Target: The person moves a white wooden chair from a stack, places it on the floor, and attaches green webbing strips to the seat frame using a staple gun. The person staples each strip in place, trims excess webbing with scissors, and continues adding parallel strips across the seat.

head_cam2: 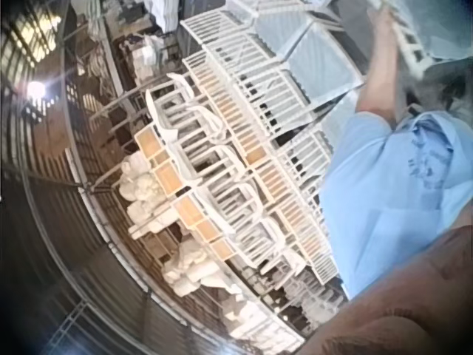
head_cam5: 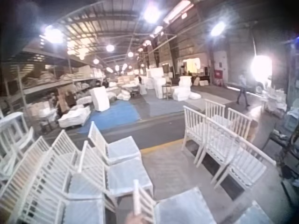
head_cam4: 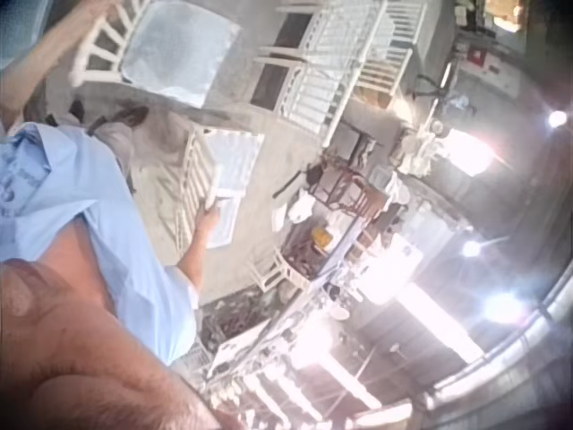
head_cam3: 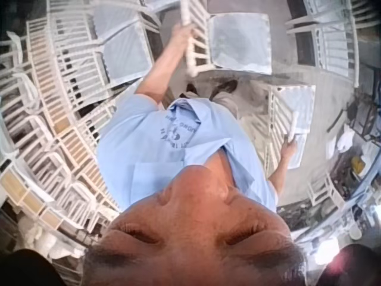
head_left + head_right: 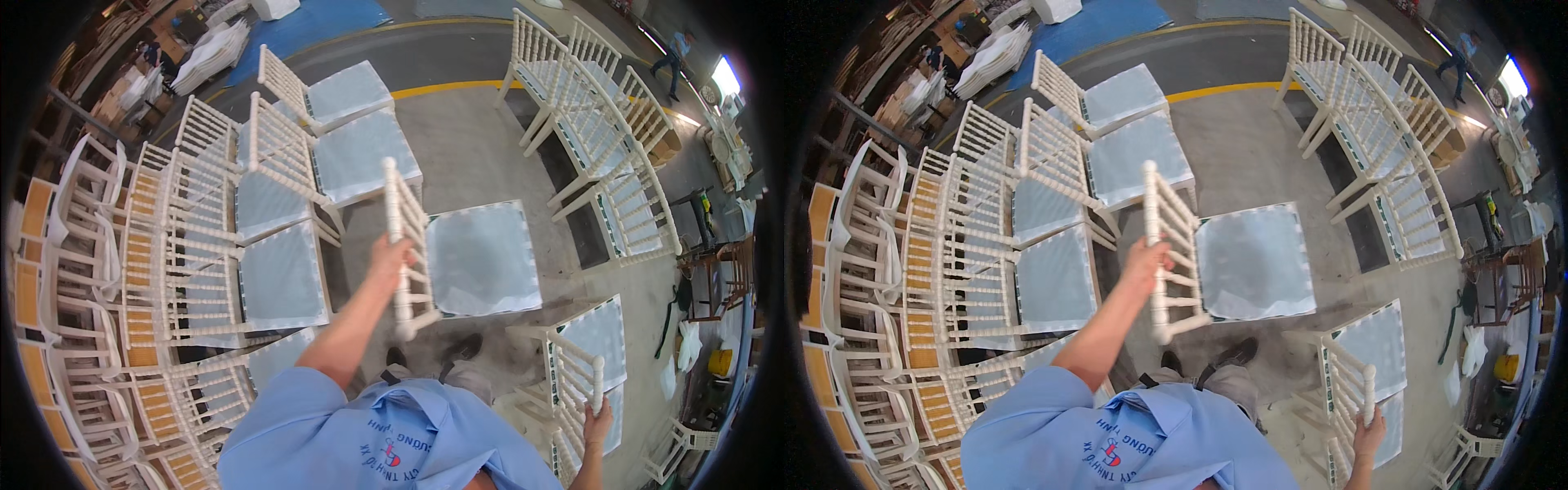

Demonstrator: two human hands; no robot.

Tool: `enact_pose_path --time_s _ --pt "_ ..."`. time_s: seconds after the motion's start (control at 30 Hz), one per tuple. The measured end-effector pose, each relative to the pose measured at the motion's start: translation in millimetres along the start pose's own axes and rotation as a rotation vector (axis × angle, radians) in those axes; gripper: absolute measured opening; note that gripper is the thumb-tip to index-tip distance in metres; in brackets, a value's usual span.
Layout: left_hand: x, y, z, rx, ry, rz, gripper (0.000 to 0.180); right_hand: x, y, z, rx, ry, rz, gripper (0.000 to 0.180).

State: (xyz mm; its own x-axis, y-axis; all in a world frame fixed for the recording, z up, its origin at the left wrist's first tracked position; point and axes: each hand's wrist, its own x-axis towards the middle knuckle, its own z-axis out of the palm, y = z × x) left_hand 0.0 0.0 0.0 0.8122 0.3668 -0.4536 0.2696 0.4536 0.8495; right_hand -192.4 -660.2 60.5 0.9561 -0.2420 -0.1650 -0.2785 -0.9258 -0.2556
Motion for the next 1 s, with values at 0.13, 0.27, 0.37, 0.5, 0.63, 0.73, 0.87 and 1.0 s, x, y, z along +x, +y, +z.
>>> enact_pose_path --time_s 0.13,0.27,0.37,0.5,0.63,0.73,0.87,1.0 --pt "-16.9 49.3 -112.8 0.084 0.155 -0.017 0.038 -26.4 -4.3 26.4 -0.051 0.068 -0.007 0.055" --pt "-27.6 66.3 -217.0 0.099 0.273 0.051 0.038 -15.7 -33.5 8.8 -0.067 0.101 -0.007 0.054" --pt "-37.0 88.5 -257.2 0.126 0.294 0.039 0.038 -27.8 -43.7 6.9 -0.042 0.06 0.056 0.056" --pt "-38.0 102.2 -285.5 0.113 0.305 0.065 0.036 -37.8 -45.6 5.4 -0.042 0.031 0.102 0.06" --pt "-38.7 108.0 -304.9 0.212 0.29 0.092 0.03 -26.4 -41.8 5.6 -0.098 -0.008 0.064 0.066" --pt "-71.5 119.0 -333.5 0.302 0.254 0.226 0.02 -1.1 -48.9 -0.8 -0.154 -0.047 0.016 0.078" --pt "-62.5 111.7 -276.3 0.67 0.434 0.142 0.049 -16.7 -20.6 -14.6 -0.072 -0.098 -0.004 0.057" --pt "-117.0 83.7 -256.5 0.805 0.709 0.257 0.067 -19.2 2.3 -12.1 -0.084 -0.096 -0.118 0.047"
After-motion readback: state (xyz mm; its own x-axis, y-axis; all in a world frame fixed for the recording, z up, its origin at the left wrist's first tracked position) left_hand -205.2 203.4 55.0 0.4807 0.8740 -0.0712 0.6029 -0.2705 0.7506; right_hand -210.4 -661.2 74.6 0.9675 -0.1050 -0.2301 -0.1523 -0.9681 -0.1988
